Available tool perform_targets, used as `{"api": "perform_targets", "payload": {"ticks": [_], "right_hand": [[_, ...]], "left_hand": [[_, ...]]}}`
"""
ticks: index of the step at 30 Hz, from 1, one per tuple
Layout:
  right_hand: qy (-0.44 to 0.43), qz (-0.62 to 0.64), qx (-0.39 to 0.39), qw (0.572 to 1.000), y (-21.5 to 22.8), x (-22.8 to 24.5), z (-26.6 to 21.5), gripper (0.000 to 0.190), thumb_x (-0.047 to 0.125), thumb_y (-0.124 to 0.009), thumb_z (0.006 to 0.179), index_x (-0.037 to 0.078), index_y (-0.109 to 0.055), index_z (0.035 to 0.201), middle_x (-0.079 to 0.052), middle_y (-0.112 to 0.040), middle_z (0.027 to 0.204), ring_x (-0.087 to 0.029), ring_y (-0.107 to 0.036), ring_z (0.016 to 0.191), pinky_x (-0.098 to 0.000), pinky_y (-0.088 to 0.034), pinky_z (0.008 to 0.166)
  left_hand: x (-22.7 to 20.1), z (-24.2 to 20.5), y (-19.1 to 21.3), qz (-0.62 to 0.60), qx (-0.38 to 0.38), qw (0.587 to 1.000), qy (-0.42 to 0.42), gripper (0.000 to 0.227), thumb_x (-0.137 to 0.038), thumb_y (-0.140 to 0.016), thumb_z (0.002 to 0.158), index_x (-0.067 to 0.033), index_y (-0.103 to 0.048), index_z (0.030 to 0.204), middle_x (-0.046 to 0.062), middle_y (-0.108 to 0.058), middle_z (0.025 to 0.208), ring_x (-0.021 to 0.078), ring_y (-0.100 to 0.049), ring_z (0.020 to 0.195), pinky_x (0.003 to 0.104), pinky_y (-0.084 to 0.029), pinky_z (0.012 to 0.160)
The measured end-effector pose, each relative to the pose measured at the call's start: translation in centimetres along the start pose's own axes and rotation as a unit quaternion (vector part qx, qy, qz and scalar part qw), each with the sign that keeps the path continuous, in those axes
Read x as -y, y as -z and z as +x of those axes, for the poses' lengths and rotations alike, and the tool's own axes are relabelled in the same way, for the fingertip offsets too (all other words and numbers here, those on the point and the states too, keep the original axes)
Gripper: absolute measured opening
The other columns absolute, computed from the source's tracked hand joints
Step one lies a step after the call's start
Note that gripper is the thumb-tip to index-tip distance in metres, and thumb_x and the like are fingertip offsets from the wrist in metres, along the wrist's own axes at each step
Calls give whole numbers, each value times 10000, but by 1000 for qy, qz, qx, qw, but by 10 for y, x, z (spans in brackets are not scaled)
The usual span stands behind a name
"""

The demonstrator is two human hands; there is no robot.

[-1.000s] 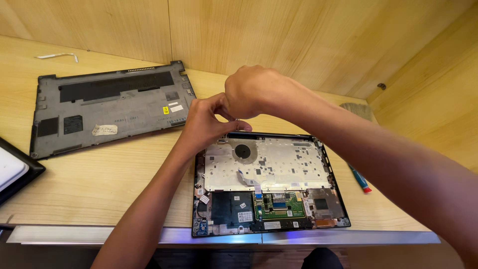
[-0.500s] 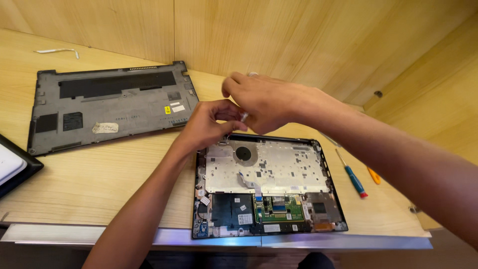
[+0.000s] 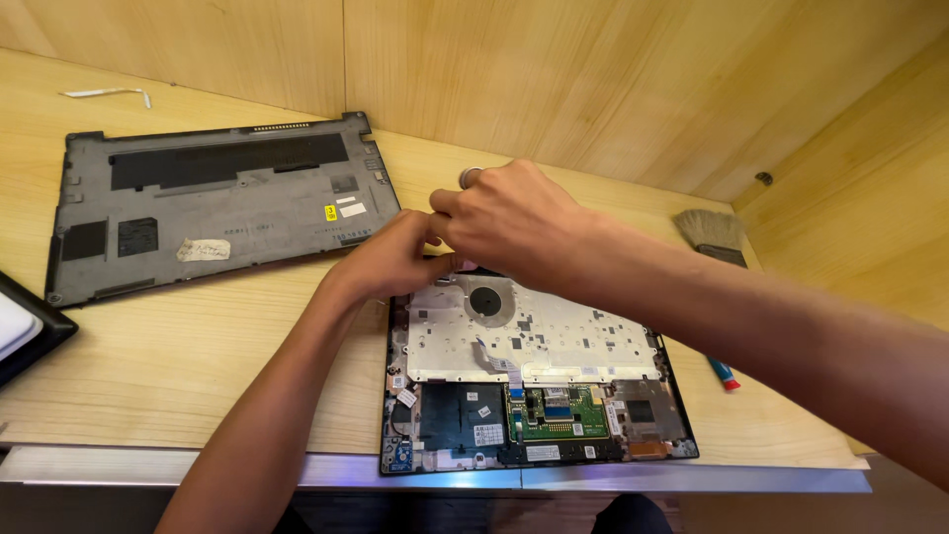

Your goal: The person uses a red screwdriver to remove multiple screws from the laptop's internal metal shield. After unscrewing all fasteners, they lift and remove the keyboard assembly from the laptop chassis.

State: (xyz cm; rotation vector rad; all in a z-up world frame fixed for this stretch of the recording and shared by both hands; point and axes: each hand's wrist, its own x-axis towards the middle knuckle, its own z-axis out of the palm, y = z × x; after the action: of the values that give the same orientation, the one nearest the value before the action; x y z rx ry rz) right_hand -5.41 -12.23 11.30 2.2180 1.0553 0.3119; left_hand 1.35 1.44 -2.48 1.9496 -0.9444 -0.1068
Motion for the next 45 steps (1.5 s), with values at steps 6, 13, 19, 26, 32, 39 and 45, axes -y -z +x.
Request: {"api": "perform_targets", "payload": {"ticks": [6,13,19,26,32,39,45], "right_hand": [[14,-24,36,999,6,3,16,325,134,-785,621,36,-621,884,-76,-605,809,-288,-632,878,-360,-561,647],[-149,64,324,932,24,-14,53,309,368,-659,748,83,-730,846,-64,-688,770,-279,-698,793,-451,-566,652],[-152,98,273,945,-2,-14,48,191,291,-615,717,138,-729,716,-59,-653,644,-305,-691,675,-498,-566,594],[115,-46,-78,989,-3,-8,7,116,122,-567,823,206,-617,887,18,-591,809,-193,-640,716,-351,-569,519],[198,-143,-249,937,-13,-14,9,71,127,-543,852,188,-534,888,29,-525,779,-156,-596,760,-259,-516,578],[-172,64,237,954,36,-16,26,663,632,-350,912,86,-720,844,-117,-676,787,-338,-697,841,-454,-554,634],[-167,70,218,959,-17,-29,37,245,399,-582,759,197,-705,693,-54,-636,599,-300,-683,625,-463,-542,522]], "left_hand": [[47,11,-4,-36,-18,999,-35,100,-82,-649,769,-16,-662,843,160,-664,749,361,-670,824,455,-502,702],[-21,-1,9,-38,24,999,-23,130,-172,-652,844,-130,-742,928,117,-745,882,325,-691,943,397,-518,779],[-28,-4,24,37,75,995,52,235,-172,-639,834,-194,-716,1055,8,-741,1042,288,-640,1095,441,-497,924],[1,-3,19,102,57,993,11,232,-133,-652,781,-180,-735,992,81,-741,962,376,-643,1017,460,-503,919],[12,-1,13,81,41,996,-21,226,-137,-632,781,-162,-742,976,98,-737,956,390,-642,996,490,-513,891],[-28,-6,19,76,38,996,-26,167,-180,-624,840,-183,-739,962,114,-734,932,354,-675,938,435,-533,823],[-18,-3,13,72,46,996,-1,164,-172,-625,858,-126,-729,976,144,-734,908,349,-683,940,419,-534,810]]}}
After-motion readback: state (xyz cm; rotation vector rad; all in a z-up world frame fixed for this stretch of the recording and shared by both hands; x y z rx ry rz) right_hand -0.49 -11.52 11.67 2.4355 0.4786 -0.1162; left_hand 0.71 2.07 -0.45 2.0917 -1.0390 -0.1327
